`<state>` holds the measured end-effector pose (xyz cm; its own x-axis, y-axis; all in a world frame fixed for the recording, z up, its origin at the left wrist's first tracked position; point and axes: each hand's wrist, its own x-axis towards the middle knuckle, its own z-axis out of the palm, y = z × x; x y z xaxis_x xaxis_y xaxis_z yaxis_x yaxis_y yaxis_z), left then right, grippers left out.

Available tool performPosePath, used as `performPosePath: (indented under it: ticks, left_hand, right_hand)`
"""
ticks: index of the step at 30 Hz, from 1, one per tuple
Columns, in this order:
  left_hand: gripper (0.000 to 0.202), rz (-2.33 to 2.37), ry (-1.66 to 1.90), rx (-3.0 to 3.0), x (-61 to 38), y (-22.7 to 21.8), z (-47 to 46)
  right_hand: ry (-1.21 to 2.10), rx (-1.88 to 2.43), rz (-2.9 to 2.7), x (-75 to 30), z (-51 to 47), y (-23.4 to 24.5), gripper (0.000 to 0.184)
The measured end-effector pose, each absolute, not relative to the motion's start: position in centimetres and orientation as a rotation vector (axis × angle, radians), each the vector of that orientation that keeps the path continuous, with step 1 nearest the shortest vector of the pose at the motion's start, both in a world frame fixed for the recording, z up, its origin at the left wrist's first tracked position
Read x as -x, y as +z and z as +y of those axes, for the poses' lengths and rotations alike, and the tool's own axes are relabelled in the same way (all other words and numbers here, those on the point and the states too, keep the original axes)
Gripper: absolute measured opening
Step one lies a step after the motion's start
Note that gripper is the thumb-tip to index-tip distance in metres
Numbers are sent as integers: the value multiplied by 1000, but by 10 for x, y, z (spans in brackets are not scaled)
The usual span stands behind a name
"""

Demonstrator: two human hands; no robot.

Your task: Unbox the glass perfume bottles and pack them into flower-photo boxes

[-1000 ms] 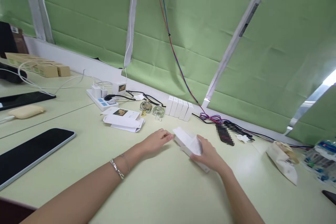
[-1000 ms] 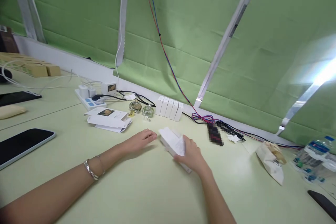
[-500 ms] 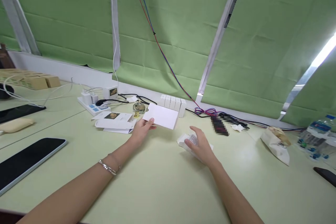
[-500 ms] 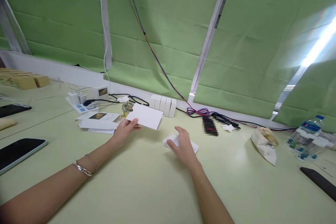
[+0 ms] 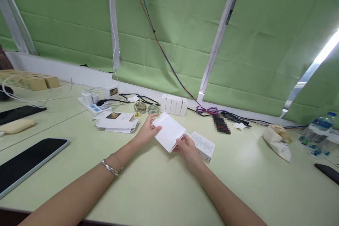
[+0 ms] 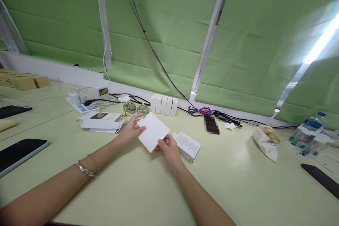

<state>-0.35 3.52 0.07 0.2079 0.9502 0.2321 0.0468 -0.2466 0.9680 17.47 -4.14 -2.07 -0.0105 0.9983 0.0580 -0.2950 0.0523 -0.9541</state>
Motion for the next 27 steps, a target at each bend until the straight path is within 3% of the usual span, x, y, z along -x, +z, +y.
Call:
performPosePath:
  ticks: [9, 16, 22, 27]
  left_hand:
    - [72, 1386, 947, -1534, 66, 39, -12]
    - [48, 2439, 642, -2141, 162, 11, -69]
    - [57, 2000, 149, -2374, 144, -7, -78]
    - [62, 2003, -16, -2259, 137, -11, -67]
  right_hand:
    - [1333, 1097, -1266, -170, -54, -25, 19]
    - [825, 1147, -1565, -194, -48, -19, 25]
    - [581, 1245, -1550, -223, -46, -13, 27]
    - [25, 1496, -1857, -252, -49, 0, 35]
